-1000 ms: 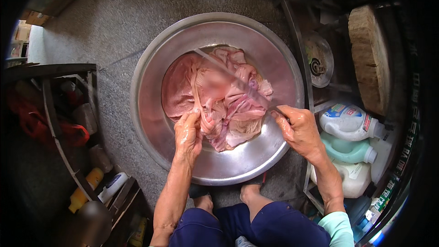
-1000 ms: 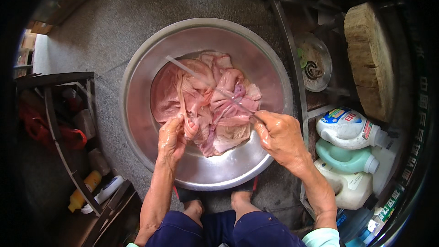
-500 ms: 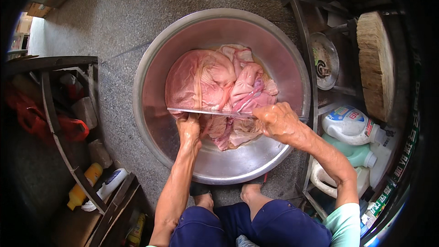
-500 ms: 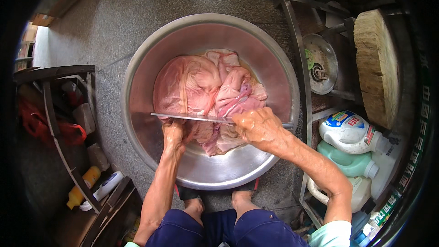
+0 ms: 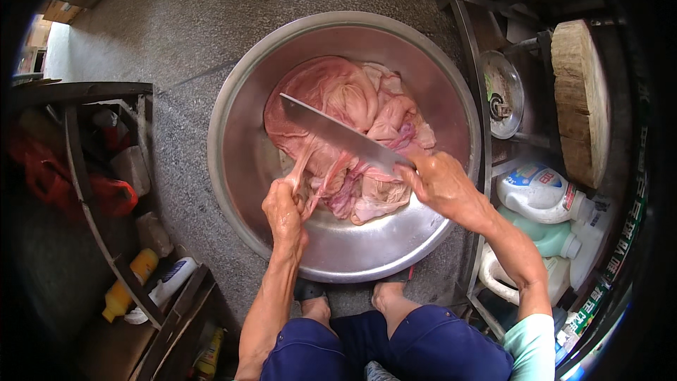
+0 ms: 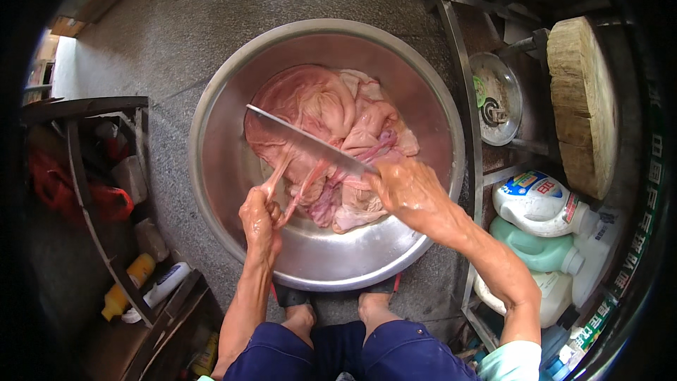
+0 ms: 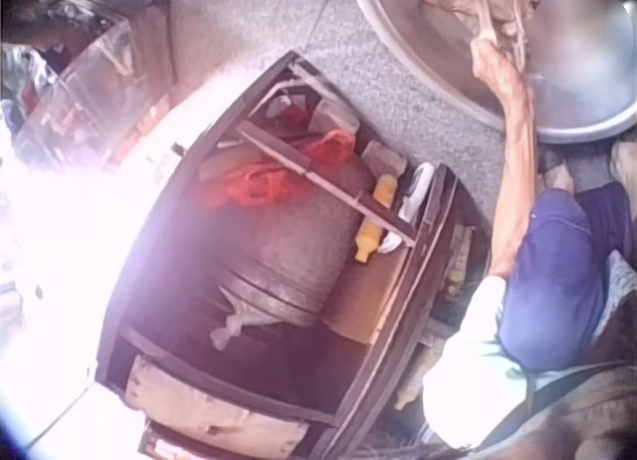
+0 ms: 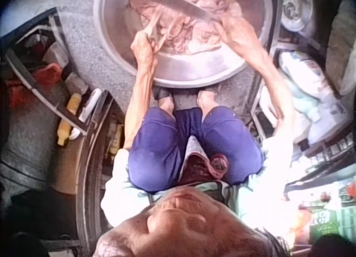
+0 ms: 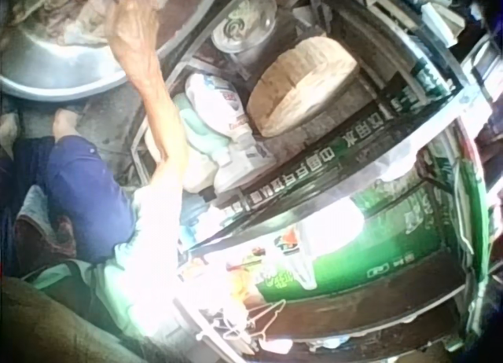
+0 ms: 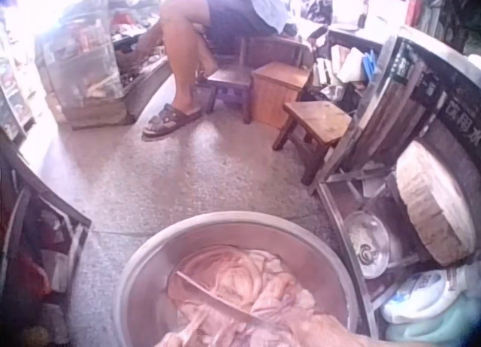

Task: The person is sitting on the floor and using a large cleaver to cut a large piece of raw meat into smaller strips inside a metal bowl. The person holds the meat with one hand and slices it with the other, repeatedly cutting and separating the pieces.

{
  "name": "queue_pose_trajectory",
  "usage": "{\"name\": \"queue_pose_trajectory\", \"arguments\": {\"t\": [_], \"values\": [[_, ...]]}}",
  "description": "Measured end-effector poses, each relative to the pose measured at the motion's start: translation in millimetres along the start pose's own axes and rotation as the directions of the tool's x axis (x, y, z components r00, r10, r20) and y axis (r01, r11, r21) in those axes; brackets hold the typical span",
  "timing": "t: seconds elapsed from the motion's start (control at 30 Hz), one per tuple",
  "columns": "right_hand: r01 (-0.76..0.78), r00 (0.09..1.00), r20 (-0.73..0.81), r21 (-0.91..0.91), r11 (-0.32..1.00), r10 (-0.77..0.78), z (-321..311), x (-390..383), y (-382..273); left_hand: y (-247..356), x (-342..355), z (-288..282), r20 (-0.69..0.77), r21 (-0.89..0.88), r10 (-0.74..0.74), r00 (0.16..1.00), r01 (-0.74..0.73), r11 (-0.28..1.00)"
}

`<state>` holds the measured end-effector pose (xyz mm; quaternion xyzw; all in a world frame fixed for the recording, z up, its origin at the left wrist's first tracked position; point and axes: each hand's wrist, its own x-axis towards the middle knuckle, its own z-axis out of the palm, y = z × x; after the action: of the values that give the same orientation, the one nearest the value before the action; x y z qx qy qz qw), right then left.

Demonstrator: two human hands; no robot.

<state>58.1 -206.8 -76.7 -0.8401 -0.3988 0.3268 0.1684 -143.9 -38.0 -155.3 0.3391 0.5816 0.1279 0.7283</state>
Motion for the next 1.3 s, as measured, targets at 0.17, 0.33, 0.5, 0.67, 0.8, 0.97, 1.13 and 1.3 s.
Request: {"name": "queue_pose_trajectory", "arguments": {"t": [0.17,0.33,0.5,0.67,0.8,0.97,1.13,1.3], "values": [[0.109,0.981,0.173,-0.112,0.988,-0.089,2,-23,-15,-5,7,12,-0.056,-0.013,-0.049,0.997,0.048,0.999],[0.164,0.986,0.011,-0.094,0.982,-0.164,26,-21,8,-8,7,3,-0.004,-0.100,-0.078,0.997,0.077,0.992],[0.099,0.995,-0.018,-0.111,0.989,-0.101,27,-13,14,6,-14,-2,0.062,-0.171,0.052,0.997,-0.040,0.985],[0.065,0.997,-0.036,-0.083,0.994,-0.068,24,-13,9,18,-35,-13,0.254,-0.152,0.100,0.962,-0.062,0.986],[-0.097,0.995,0.034,0.140,0.985,0.093,-1,-17,-11,35,-36,-9,0.369,-0.264,-0.066,0.927,0.172,0.949],[-0.112,0.977,-0.182,0.008,0.994,0.112,-12,-42,-19,48,-42,2,0.381,-0.017,-0.090,0.920,0.104,0.994],[0.024,0.918,-0.367,-0.330,0.944,-0.152,23,-56,-51,51,-48,28,0.467,0.029,-0.148,0.872,0.152,0.988],[0.114,0.942,-0.275,-0.275,0.955,-0.192,57,-71,-59,52,-61,63,0.090,0.098,-0.108,0.990,0.099,0.990]]}}
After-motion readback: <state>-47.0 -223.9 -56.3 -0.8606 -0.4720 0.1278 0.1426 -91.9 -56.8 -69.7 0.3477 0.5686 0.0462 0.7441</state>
